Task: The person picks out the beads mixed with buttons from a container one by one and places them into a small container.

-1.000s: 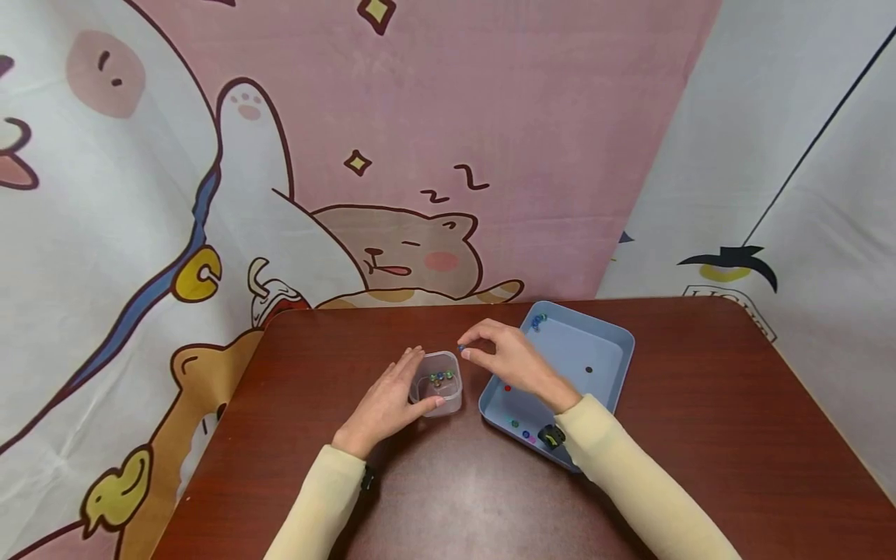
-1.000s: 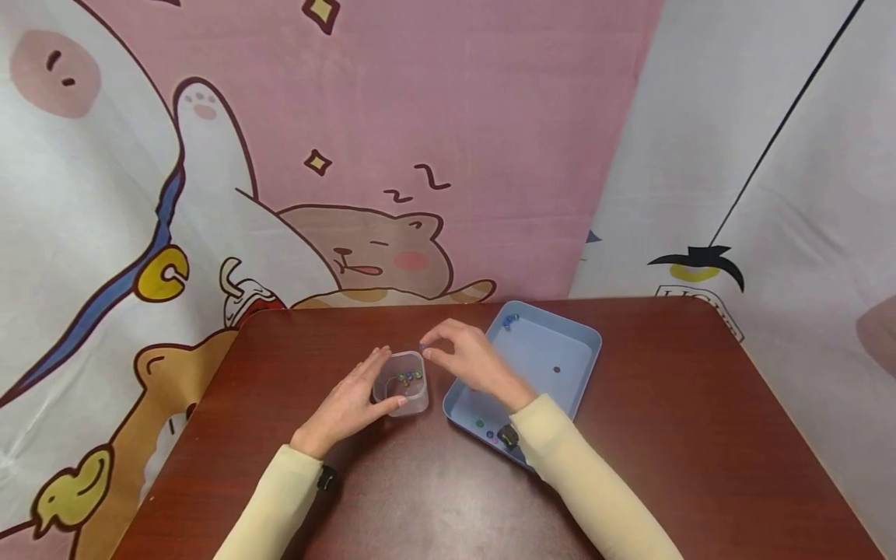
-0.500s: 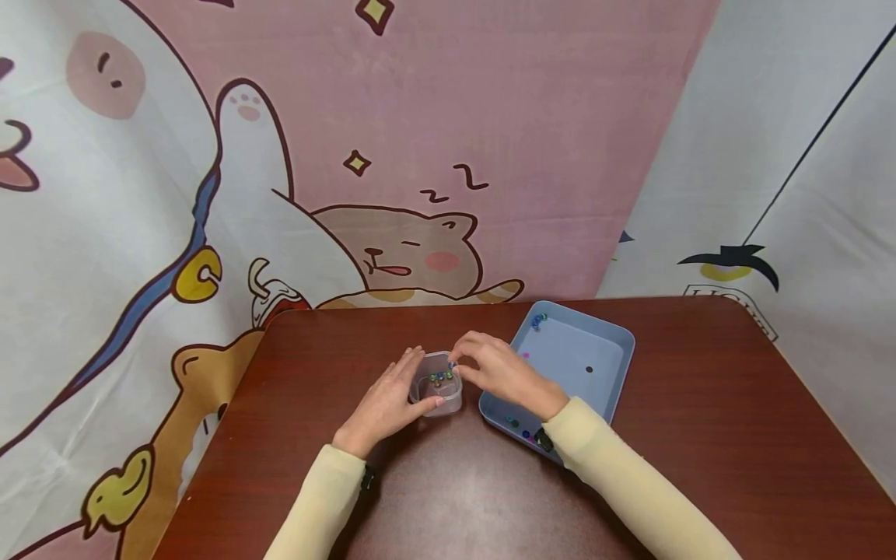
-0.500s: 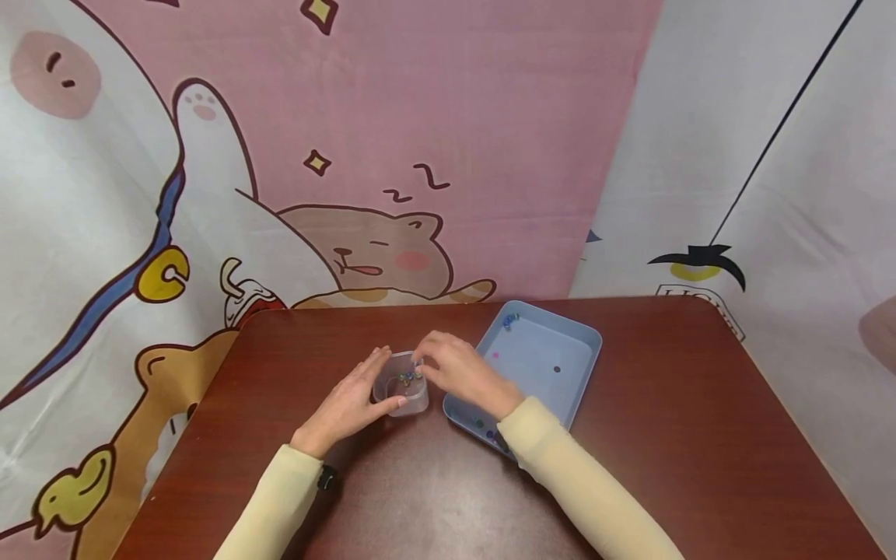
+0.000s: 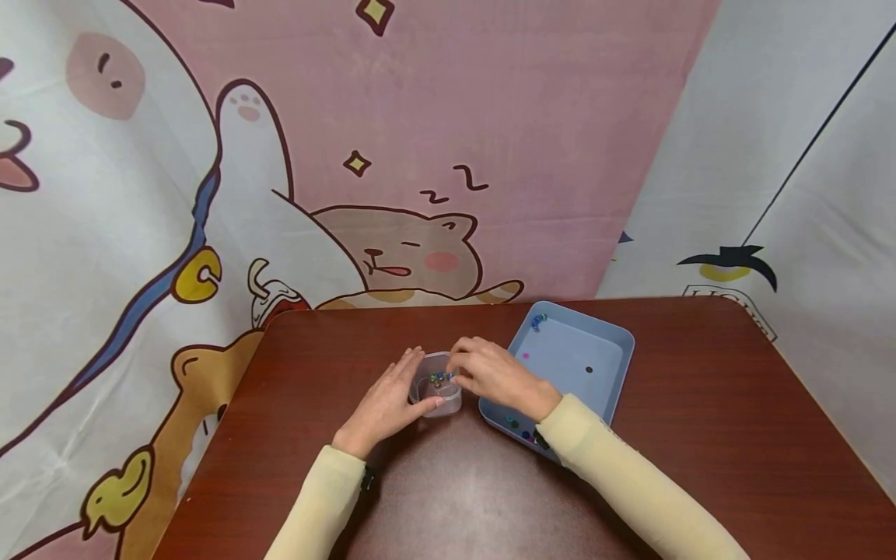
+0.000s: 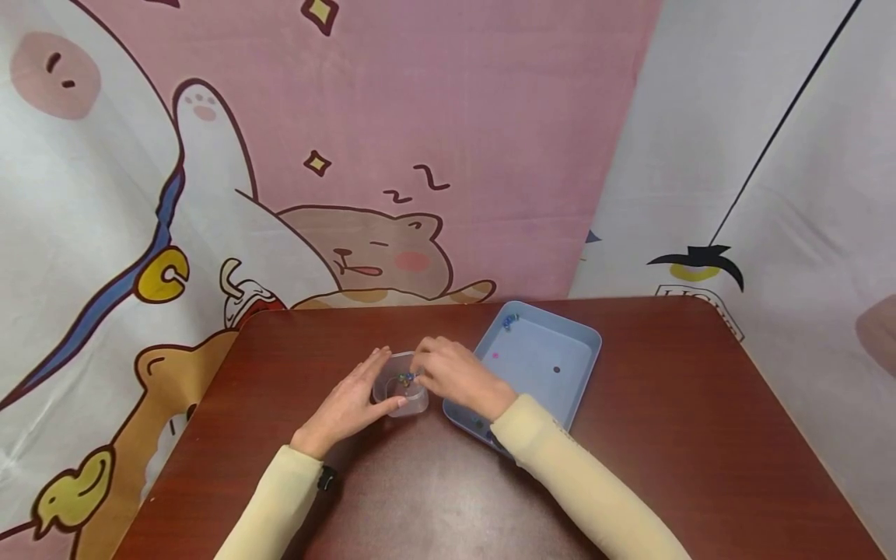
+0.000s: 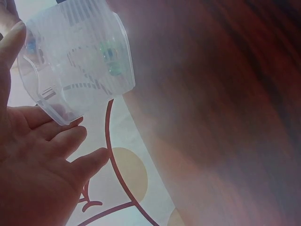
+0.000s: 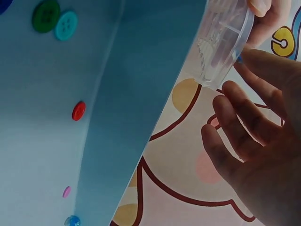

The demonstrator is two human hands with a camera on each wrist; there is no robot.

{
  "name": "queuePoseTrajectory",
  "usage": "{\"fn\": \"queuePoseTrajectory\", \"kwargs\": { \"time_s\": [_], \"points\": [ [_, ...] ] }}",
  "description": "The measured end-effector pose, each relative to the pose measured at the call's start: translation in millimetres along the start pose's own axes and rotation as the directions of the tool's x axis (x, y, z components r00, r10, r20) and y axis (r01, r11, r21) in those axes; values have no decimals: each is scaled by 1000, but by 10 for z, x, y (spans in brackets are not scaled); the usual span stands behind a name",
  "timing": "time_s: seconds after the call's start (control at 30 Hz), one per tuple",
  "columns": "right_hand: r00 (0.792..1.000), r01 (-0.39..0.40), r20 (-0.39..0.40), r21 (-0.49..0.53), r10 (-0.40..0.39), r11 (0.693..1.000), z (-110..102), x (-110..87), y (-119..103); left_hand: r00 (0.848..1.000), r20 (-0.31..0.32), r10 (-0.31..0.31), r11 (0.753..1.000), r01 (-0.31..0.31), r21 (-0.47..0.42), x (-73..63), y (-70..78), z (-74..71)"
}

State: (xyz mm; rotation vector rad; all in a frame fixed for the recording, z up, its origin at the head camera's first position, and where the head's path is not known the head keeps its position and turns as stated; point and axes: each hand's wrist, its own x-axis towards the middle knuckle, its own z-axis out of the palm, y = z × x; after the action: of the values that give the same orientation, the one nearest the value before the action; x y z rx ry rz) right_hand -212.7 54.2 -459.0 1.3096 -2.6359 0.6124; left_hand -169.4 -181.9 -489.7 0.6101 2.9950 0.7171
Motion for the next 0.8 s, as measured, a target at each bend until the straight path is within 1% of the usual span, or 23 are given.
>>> {"fn": "queuePoseTrajectory", "kwargs": {
  "time_s": [0.27,0.4,0.47,0.6,0.7,0.8],
  "points": [
    [1000,26,-9,-30,-27,999,13,9,7,1000,5,-1,1000,1,1,-7,-2,2],
    [1000,16,-8,-17,-16,1000,1,10,6,1000,7,0,1000,0,0,-8,1,-1],
    [1000,-5,-7,11,5,1000,-14,2,9,1000,5,2,1000,-2,0,-5,0,-1],
    [997,-72,-18,103,74,992,-67,-34,35,1000,-2,4,1000,-4,2,-2,-2,2],
    [990,-110,-63,178,123,978,-108,-68,89,1000,-6,4,1000,-4,3,-1,-3,3],
    [977,-134,-131,236,168,963,-161,-116,163,1000,-8,2,1000,-2,3,-6,-2,0]
  ]
}}
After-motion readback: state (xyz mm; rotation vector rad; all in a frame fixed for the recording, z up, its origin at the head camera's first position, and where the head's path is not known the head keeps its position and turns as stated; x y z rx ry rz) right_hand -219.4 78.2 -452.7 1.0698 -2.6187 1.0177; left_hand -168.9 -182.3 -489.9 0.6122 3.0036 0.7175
